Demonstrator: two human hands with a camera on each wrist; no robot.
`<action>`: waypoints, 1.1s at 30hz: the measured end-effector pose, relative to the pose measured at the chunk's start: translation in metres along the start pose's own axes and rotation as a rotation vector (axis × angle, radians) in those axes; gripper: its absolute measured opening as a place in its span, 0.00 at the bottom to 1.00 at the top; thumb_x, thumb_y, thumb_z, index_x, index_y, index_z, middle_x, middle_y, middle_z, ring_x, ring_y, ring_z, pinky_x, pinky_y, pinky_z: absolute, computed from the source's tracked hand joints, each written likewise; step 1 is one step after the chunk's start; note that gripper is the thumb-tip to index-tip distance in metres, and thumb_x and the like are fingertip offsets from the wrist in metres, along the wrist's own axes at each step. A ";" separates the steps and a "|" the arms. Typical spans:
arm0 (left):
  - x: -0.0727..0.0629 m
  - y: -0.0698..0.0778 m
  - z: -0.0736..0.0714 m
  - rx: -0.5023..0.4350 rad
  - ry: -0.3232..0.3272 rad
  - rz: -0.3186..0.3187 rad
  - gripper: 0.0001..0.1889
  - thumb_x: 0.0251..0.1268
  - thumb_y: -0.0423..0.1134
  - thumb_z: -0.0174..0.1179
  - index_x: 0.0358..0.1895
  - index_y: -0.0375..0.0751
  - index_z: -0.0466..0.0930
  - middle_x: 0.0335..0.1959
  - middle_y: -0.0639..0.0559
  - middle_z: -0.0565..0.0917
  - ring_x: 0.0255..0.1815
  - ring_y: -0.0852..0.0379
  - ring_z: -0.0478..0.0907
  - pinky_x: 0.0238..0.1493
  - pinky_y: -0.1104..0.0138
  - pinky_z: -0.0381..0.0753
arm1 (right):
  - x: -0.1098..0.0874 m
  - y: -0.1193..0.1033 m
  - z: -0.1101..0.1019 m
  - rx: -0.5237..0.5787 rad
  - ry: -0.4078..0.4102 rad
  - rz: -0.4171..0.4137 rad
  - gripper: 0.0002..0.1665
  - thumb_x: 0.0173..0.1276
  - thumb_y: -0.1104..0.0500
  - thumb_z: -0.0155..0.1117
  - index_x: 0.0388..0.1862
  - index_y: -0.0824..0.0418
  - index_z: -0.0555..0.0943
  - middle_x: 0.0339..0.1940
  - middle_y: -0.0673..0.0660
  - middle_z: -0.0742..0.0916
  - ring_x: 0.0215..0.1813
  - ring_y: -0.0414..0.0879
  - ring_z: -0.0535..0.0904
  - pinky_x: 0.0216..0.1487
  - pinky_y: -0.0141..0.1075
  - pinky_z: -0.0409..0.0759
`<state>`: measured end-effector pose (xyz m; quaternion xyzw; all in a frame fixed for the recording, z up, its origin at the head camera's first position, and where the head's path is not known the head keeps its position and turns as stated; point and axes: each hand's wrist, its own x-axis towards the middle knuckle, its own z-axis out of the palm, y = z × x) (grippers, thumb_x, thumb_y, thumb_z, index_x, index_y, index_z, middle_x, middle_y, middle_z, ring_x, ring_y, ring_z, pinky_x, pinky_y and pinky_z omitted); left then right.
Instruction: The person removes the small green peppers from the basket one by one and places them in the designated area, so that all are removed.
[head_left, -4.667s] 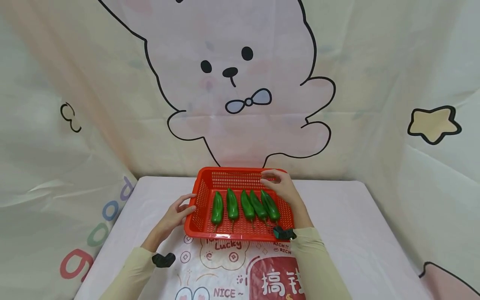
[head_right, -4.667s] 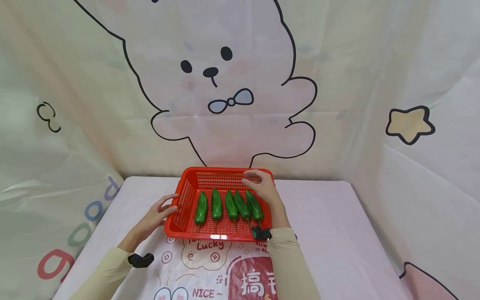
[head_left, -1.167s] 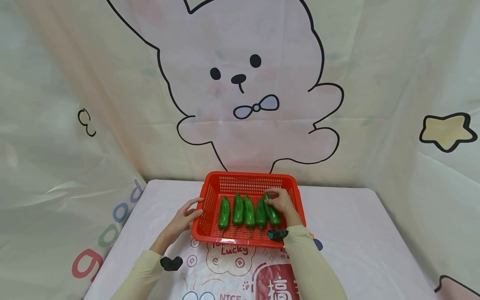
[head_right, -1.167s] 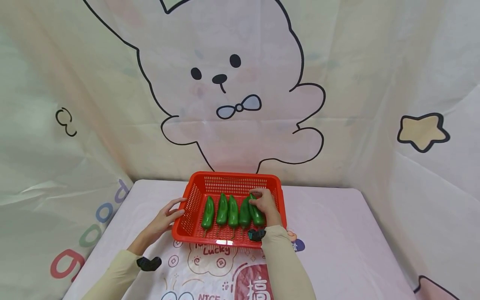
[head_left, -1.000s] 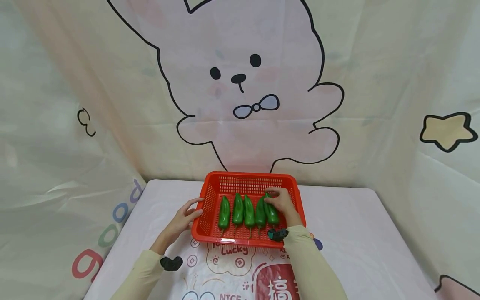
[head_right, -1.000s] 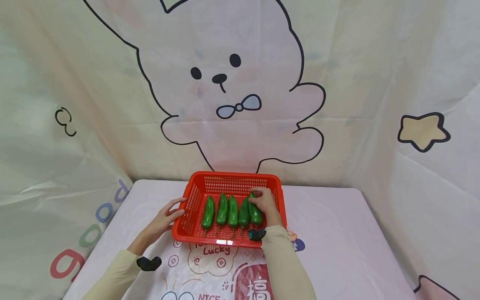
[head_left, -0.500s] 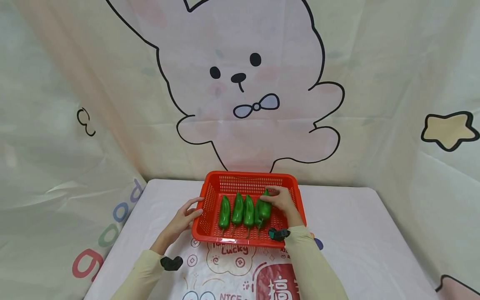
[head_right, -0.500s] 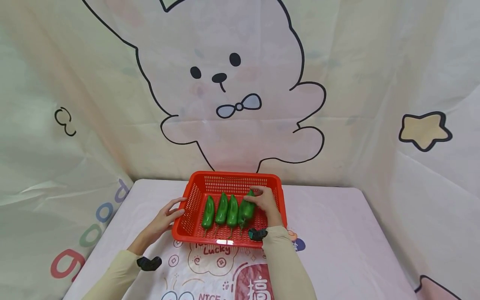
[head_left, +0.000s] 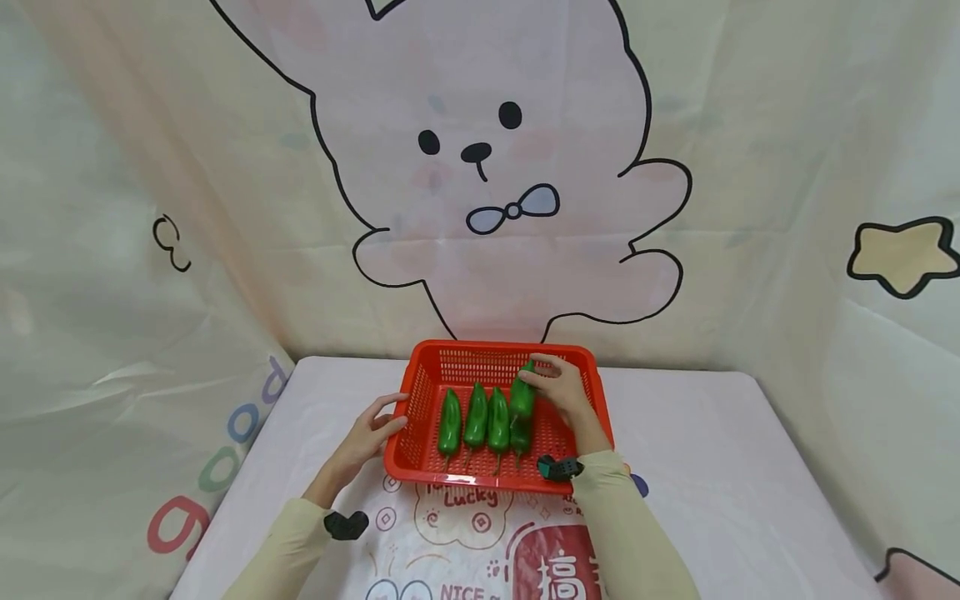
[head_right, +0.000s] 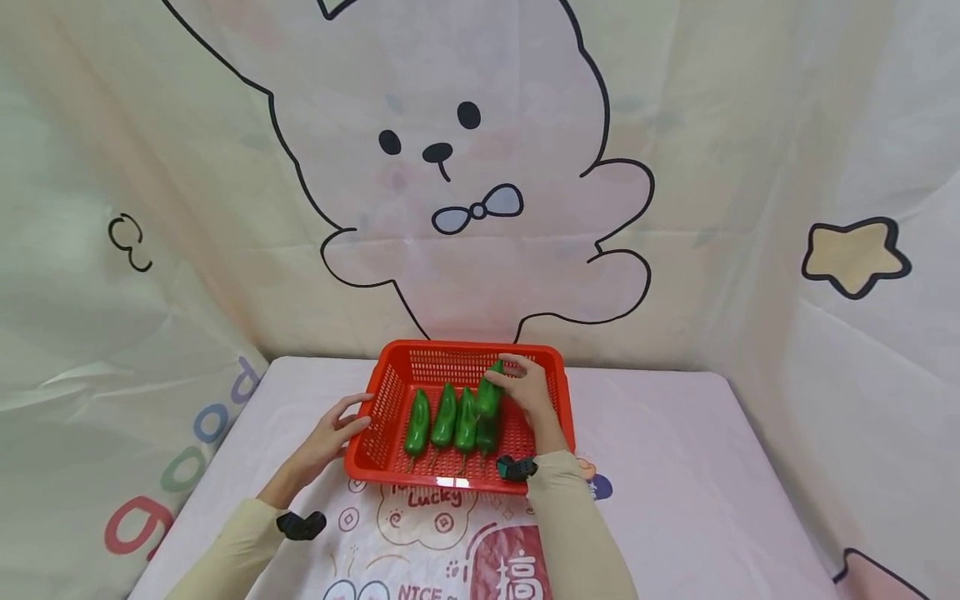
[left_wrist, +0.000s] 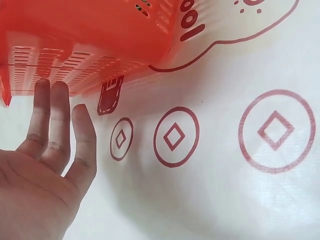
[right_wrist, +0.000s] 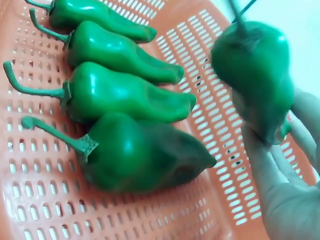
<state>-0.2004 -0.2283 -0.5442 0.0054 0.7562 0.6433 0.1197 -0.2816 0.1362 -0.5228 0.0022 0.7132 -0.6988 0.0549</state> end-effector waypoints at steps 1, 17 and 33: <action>0.000 0.000 0.001 -0.006 0.000 0.005 0.28 0.76 0.43 0.61 0.74 0.50 0.65 0.64 0.33 0.74 0.59 0.38 0.76 0.46 0.53 0.86 | 0.000 -0.002 0.001 0.032 0.004 0.004 0.33 0.66 0.62 0.75 0.69 0.66 0.76 0.64 0.70 0.77 0.57 0.58 0.81 0.49 0.42 0.85; 0.001 0.002 0.006 0.069 0.082 0.078 0.25 0.73 0.38 0.63 0.70 0.45 0.72 0.55 0.37 0.78 0.51 0.41 0.80 0.45 0.57 0.86 | -0.011 -0.037 0.007 0.159 -0.093 0.041 0.35 0.67 0.65 0.73 0.70 0.69 0.72 0.57 0.68 0.80 0.46 0.49 0.86 0.49 0.41 0.85; 0.004 -0.002 0.006 0.044 0.109 0.113 0.24 0.73 0.34 0.63 0.69 0.44 0.72 0.50 0.36 0.79 0.46 0.41 0.81 0.42 0.60 0.86 | -0.030 -0.059 -0.017 0.024 -0.161 -0.021 0.38 0.68 0.64 0.72 0.74 0.66 0.69 0.66 0.71 0.75 0.54 0.51 0.83 0.53 0.41 0.83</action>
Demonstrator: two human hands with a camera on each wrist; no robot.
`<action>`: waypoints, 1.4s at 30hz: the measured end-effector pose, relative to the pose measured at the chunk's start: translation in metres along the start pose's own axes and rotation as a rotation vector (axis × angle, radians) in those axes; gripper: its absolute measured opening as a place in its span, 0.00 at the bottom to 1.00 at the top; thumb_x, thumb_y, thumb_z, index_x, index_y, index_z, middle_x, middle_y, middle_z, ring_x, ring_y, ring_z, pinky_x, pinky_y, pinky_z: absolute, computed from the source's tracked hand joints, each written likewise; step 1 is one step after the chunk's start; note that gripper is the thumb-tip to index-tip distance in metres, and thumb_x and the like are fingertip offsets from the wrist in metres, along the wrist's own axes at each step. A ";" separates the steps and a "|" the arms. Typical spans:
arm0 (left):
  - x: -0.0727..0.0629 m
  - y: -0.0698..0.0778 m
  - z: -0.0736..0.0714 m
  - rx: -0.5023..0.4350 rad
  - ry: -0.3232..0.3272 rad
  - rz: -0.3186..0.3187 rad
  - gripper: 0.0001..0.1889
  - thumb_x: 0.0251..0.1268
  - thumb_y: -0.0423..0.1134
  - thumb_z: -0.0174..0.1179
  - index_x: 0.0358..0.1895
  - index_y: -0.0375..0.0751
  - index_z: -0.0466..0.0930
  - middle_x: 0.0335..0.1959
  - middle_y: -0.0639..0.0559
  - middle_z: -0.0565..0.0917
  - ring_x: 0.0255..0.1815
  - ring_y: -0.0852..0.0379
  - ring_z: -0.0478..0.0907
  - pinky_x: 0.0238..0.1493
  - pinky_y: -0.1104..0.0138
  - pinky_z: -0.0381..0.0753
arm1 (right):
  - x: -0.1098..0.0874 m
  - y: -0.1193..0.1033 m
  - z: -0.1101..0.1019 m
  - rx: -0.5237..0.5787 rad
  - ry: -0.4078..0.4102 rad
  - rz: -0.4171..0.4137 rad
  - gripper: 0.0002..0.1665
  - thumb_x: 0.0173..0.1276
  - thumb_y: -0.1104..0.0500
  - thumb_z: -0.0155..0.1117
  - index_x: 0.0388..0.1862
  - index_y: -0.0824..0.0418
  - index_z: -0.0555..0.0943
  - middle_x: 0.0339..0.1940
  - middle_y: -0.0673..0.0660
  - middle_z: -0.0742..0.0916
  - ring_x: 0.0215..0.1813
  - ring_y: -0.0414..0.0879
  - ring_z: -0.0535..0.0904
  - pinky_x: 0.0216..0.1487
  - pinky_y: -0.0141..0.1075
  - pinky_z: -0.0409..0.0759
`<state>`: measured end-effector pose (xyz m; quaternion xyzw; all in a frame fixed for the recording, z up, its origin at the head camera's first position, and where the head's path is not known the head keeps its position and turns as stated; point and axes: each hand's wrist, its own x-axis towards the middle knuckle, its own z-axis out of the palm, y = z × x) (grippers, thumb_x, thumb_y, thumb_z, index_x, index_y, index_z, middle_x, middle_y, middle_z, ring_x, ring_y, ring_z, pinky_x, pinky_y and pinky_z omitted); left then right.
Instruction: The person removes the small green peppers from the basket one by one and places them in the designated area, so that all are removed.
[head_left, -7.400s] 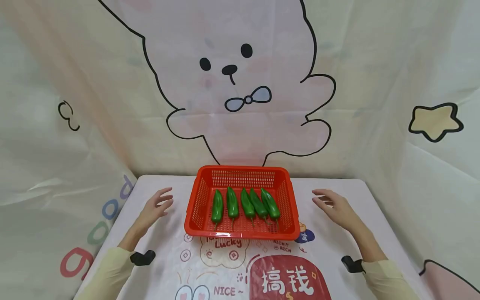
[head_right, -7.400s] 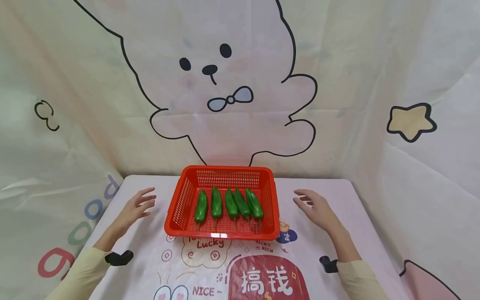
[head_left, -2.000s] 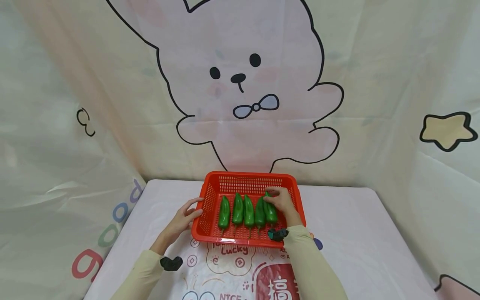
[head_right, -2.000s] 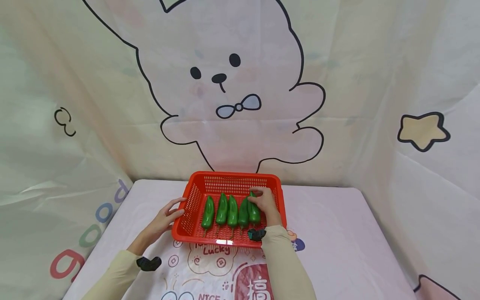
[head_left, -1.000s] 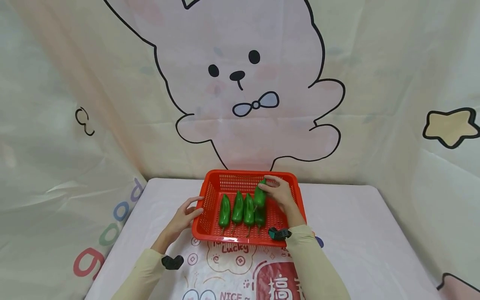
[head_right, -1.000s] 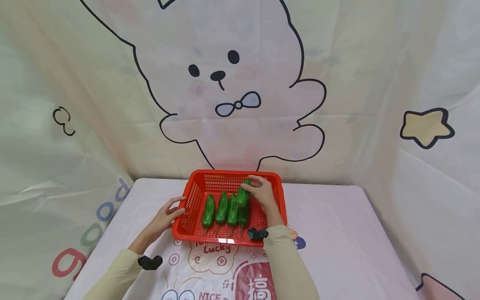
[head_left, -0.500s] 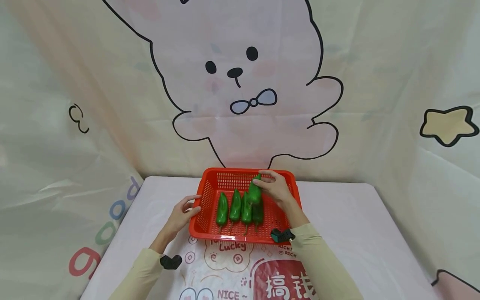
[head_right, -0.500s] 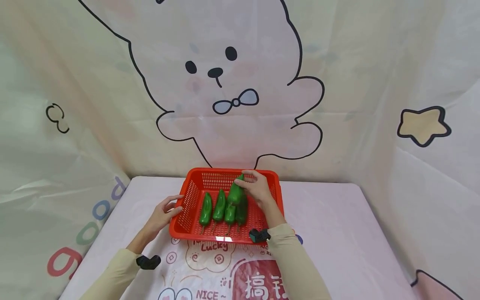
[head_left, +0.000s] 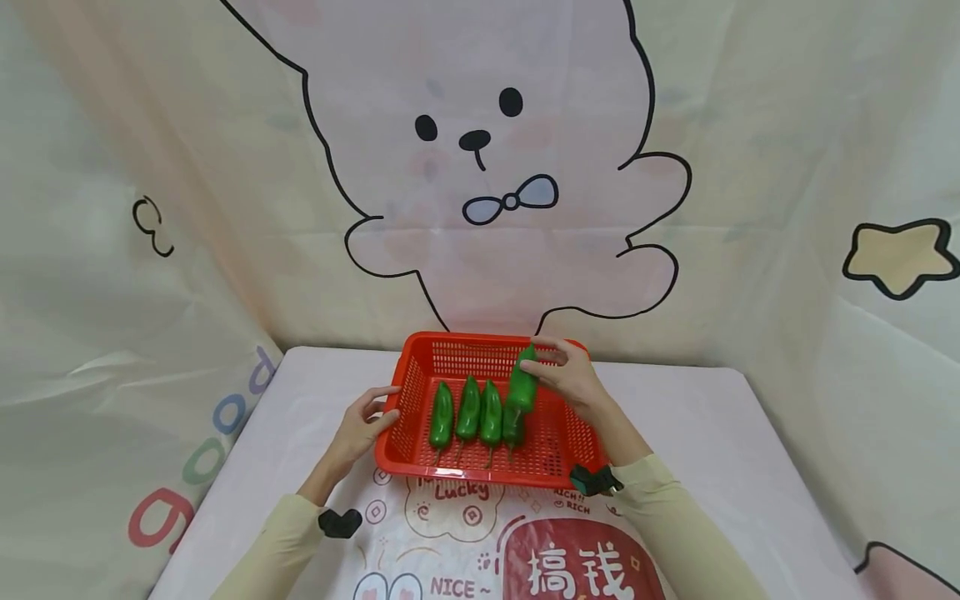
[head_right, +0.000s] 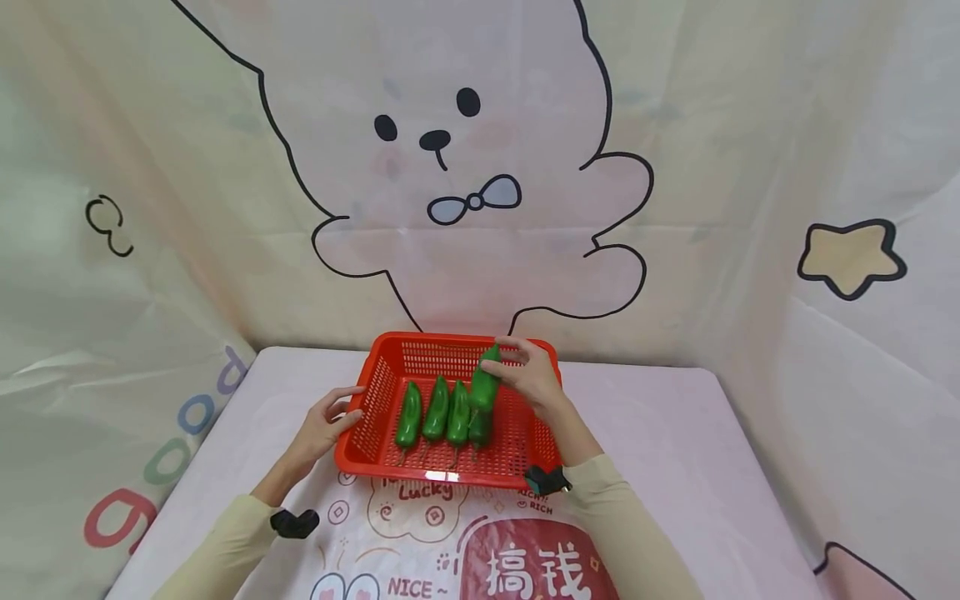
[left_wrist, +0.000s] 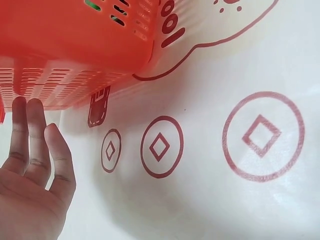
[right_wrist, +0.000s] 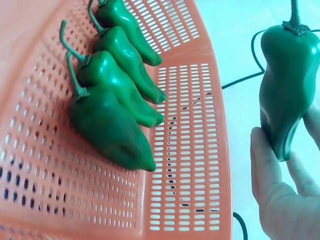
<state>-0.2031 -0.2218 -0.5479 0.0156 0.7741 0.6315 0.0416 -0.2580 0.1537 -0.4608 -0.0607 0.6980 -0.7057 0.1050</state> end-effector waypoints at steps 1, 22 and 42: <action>0.000 0.001 0.000 0.003 -0.002 0.004 0.24 0.73 0.34 0.63 0.69 0.44 0.72 0.50 0.36 0.79 0.46 0.41 0.81 0.42 0.61 0.86 | -0.002 -0.001 -0.003 -0.005 -0.005 -0.007 0.38 0.69 0.63 0.72 0.74 0.66 0.69 0.67 0.71 0.74 0.55 0.52 0.82 0.54 0.41 0.82; -0.006 -0.001 0.003 -0.018 0.014 -0.009 0.25 0.74 0.37 0.63 0.71 0.46 0.71 0.50 0.36 0.80 0.48 0.37 0.81 0.41 0.61 0.87 | -0.032 -0.018 -0.058 -0.013 -0.002 -0.078 0.35 0.71 0.64 0.69 0.73 0.65 0.68 0.65 0.73 0.73 0.55 0.49 0.82 0.53 0.40 0.83; -0.005 -0.003 0.005 -0.027 0.010 -0.007 0.25 0.74 0.38 0.63 0.72 0.47 0.70 0.51 0.36 0.78 0.49 0.39 0.80 0.42 0.58 0.87 | -0.056 -0.006 -0.106 -0.196 0.074 -0.161 0.34 0.72 0.61 0.70 0.73 0.64 0.70 0.64 0.72 0.75 0.53 0.46 0.83 0.51 0.37 0.83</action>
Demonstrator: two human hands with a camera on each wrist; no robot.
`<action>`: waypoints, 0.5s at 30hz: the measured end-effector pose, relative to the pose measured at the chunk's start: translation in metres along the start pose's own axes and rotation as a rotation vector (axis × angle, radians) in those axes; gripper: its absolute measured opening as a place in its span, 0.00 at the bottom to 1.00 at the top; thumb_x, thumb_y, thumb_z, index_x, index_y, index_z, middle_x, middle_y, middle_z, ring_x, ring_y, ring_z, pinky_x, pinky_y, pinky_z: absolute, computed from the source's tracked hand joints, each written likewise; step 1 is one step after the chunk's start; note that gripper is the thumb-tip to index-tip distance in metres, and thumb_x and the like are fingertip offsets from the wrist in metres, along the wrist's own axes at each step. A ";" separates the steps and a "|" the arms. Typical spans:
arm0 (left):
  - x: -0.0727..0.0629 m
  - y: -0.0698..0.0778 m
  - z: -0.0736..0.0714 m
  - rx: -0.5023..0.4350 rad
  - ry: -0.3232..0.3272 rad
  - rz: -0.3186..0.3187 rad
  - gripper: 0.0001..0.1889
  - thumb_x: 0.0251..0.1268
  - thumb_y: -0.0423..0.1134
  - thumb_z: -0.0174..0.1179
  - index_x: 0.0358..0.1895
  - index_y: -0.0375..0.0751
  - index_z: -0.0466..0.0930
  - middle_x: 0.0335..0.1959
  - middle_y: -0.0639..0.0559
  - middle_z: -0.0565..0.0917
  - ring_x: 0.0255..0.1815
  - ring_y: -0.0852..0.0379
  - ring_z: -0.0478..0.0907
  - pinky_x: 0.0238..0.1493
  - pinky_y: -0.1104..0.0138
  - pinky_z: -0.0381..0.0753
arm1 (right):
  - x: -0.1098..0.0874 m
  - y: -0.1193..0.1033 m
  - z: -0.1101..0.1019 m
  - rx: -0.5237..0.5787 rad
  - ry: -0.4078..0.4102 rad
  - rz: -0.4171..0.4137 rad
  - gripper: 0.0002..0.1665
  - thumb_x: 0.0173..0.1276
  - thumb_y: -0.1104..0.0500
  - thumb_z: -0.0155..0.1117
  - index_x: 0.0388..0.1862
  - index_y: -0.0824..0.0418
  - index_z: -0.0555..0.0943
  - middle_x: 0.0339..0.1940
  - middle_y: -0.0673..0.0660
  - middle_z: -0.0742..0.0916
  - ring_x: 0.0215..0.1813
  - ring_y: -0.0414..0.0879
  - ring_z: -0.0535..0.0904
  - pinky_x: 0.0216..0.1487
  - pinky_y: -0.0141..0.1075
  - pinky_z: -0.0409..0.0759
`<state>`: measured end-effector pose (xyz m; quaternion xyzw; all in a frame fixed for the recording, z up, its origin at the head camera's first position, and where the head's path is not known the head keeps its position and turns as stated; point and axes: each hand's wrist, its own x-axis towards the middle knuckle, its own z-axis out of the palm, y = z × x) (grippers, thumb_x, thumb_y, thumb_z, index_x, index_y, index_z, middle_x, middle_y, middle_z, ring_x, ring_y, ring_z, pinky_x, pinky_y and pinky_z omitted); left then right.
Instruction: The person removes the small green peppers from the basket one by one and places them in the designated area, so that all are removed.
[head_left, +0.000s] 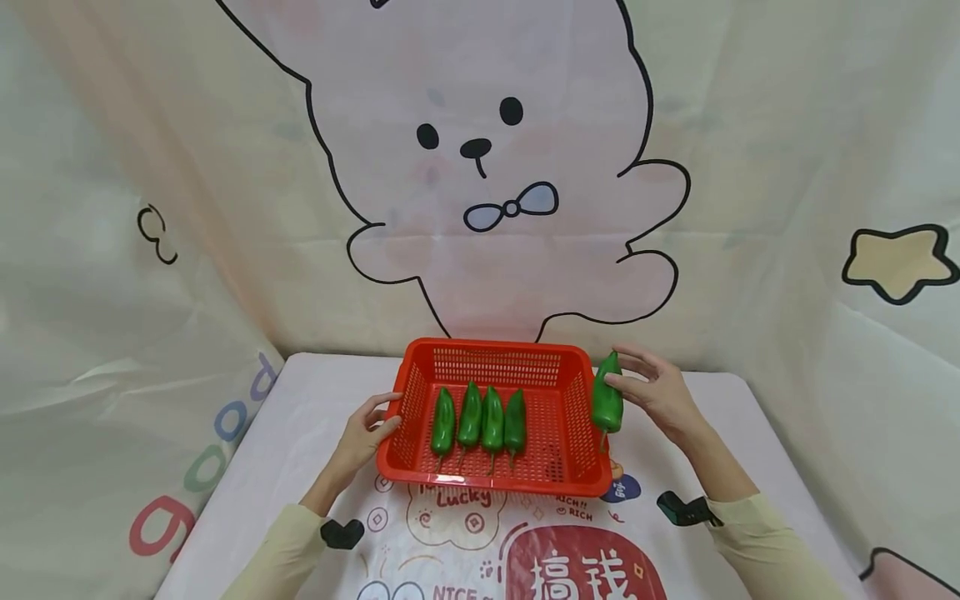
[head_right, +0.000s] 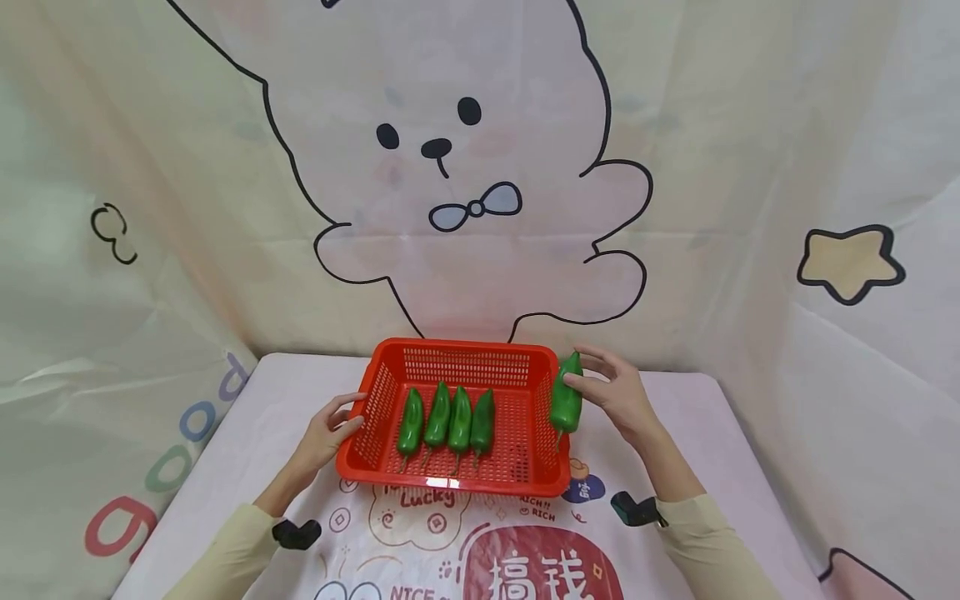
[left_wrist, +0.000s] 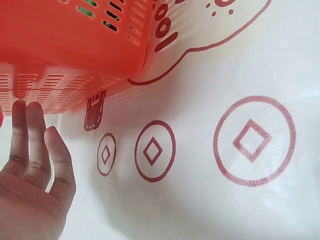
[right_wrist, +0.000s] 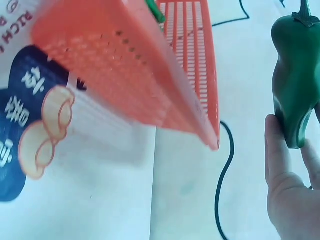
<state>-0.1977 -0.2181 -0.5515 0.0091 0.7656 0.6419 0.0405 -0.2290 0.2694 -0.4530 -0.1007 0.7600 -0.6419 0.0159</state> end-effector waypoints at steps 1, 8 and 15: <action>0.001 0.000 0.000 0.003 0.000 -0.001 0.26 0.74 0.38 0.63 0.72 0.47 0.70 0.51 0.36 0.78 0.49 0.39 0.80 0.43 0.59 0.87 | -0.001 0.002 -0.003 -0.003 0.006 -0.001 0.33 0.72 0.61 0.70 0.73 0.63 0.70 0.63 0.72 0.75 0.53 0.45 0.83 0.51 0.36 0.83; 0.004 -0.001 -0.001 0.020 0.007 -0.004 0.24 0.74 0.38 0.63 0.70 0.49 0.72 0.50 0.37 0.79 0.47 0.41 0.80 0.42 0.60 0.87 | -0.001 0.013 -0.025 -0.028 0.021 -0.014 0.33 0.72 0.61 0.69 0.73 0.60 0.72 0.60 0.70 0.76 0.50 0.45 0.84 0.51 0.35 0.82; 0.004 -0.002 -0.001 0.013 0.007 0.004 0.24 0.74 0.37 0.63 0.70 0.48 0.72 0.49 0.37 0.79 0.46 0.42 0.81 0.41 0.60 0.87 | 0.002 0.026 -0.043 -0.072 0.047 -0.015 0.33 0.71 0.60 0.70 0.73 0.61 0.72 0.61 0.71 0.75 0.49 0.43 0.84 0.49 0.32 0.82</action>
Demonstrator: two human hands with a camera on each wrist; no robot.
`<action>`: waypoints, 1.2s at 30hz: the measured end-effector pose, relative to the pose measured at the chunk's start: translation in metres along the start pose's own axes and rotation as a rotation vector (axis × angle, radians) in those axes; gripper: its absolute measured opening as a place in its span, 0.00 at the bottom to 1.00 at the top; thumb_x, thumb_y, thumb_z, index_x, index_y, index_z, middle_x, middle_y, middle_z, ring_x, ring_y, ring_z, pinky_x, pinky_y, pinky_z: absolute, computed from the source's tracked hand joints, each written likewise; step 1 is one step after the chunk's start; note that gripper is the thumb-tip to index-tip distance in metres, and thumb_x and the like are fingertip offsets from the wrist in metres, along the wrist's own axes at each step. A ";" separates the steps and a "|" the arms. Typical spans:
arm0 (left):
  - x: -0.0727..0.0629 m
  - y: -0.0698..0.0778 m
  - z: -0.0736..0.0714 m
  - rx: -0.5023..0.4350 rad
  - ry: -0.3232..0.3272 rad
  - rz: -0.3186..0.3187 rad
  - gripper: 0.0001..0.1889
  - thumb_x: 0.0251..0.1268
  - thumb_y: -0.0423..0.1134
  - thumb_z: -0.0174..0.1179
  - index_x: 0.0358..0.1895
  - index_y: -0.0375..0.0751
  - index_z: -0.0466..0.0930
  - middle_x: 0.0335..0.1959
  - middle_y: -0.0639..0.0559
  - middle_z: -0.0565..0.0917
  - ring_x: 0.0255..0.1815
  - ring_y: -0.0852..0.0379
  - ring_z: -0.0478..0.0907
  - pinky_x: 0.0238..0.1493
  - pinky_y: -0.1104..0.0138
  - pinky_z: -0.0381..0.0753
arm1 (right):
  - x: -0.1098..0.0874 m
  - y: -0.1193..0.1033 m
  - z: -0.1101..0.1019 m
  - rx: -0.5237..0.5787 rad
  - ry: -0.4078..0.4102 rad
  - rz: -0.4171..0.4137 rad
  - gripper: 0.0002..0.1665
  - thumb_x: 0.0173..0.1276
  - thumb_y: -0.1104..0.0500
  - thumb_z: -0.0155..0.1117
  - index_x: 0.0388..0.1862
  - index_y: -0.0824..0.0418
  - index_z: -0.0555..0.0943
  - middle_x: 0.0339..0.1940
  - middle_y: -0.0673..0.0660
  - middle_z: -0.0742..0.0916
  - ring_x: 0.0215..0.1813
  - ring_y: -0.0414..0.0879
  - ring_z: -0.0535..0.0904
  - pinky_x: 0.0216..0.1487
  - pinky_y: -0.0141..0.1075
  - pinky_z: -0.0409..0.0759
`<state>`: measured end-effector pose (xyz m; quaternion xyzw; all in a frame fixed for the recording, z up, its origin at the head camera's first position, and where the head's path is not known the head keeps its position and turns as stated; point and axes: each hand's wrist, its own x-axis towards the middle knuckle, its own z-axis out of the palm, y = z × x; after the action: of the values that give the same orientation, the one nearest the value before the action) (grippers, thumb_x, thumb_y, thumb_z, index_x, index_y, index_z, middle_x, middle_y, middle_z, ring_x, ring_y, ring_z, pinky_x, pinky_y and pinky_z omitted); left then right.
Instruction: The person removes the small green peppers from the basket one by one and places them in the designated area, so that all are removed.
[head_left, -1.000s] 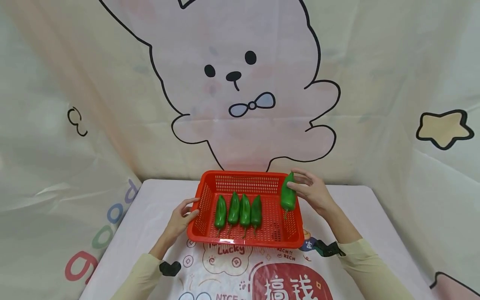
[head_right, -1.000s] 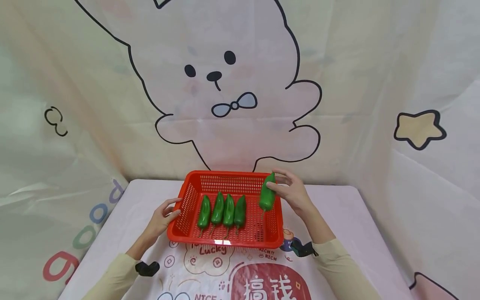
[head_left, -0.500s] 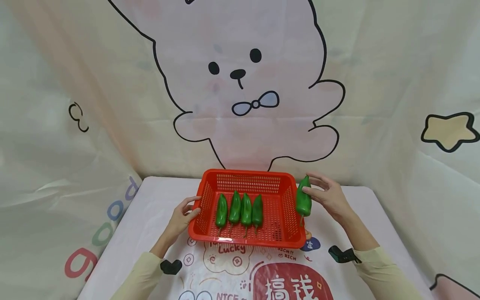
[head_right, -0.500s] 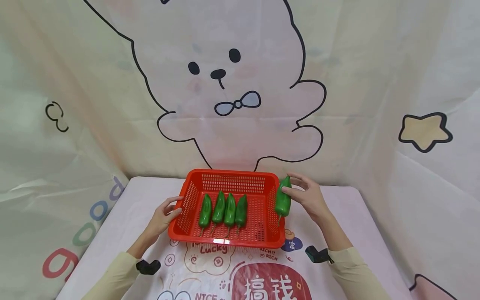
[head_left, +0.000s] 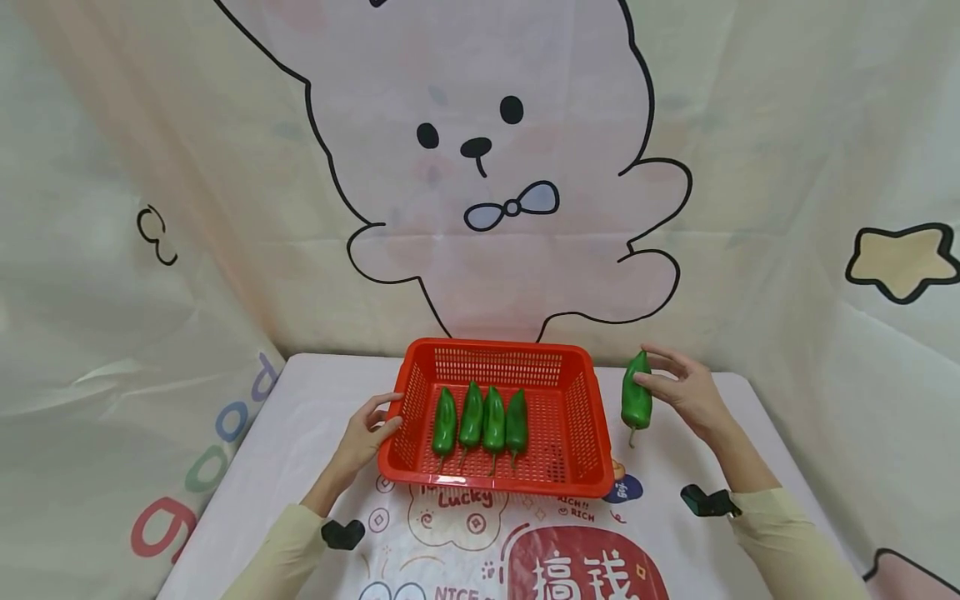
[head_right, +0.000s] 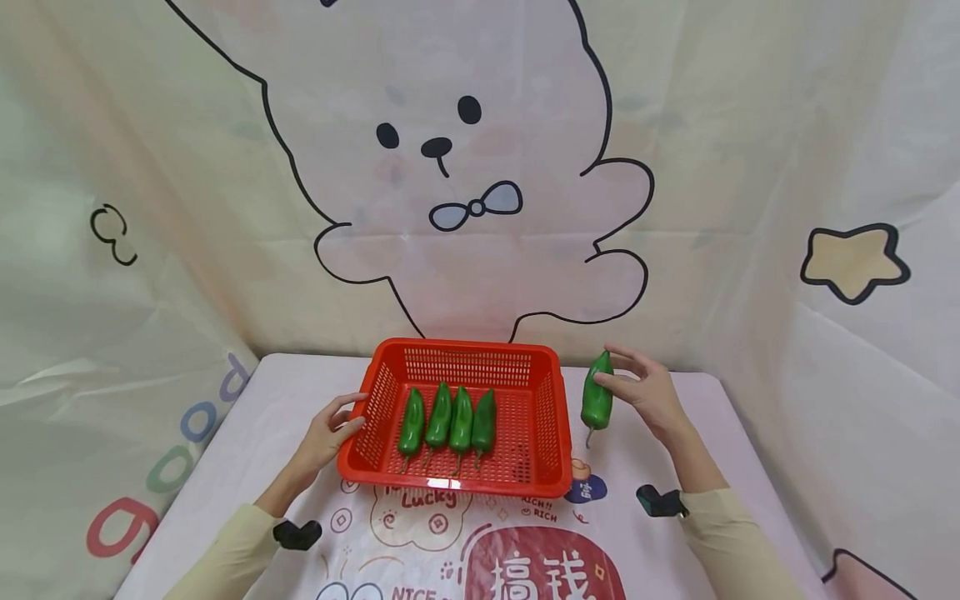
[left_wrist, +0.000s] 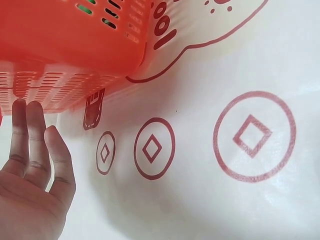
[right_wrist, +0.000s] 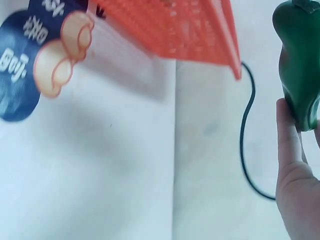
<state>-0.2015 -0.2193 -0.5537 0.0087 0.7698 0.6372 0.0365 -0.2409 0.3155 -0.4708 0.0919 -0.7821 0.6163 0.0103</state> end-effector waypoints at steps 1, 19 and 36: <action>0.000 0.000 0.000 -0.002 -0.001 0.000 0.24 0.74 0.37 0.63 0.70 0.48 0.72 0.49 0.37 0.79 0.46 0.42 0.81 0.41 0.60 0.87 | 0.000 0.002 -0.002 -0.011 0.004 0.002 0.34 0.72 0.60 0.70 0.74 0.61 0.71 0.62 0.71 0.75 0.49 0.42 0.83 0.49 0.32 0.82; -0.001 0.000 0.000 -0.007 -0.008 -0.011 0.25 0.73 0.39 0.64 0.70 0.48 0.71 0.50 0.37 0.79 0.46 0.42 0.80 0.42 0.60 0.87 | 0.016 0.059 -0.018 -0.141 -0.054 0.048 0.38 0.69 0.55 0.73 0.73 0.64 0.71 0.66 0.72 0.75 0.53 0.49 0.84 0.48 0.31 0.82; 0.000 0.000 0.001 -0.023 -0.006 -0.015 0.25 0.74 0.38 0.63 0.70 0.49 0.71 0.50 0.36 0.78 0.48 0.39 0.79 0.44 0.56 0.87 | 0.034 0.084 0.003 -0.234 -0.140 0.134 0.41 0.68 0.53 0.73 0.74 0.65 0.69 0.70 0.73 0.72 0.64 0.71 0.74 0.57 0.55 0.80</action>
<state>-0.2014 -0.2183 -0.5536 0.0046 0.7624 0.6456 0.0437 -0.2869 0.3275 -0.5483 0.0805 -0.8517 0.5123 -0.0748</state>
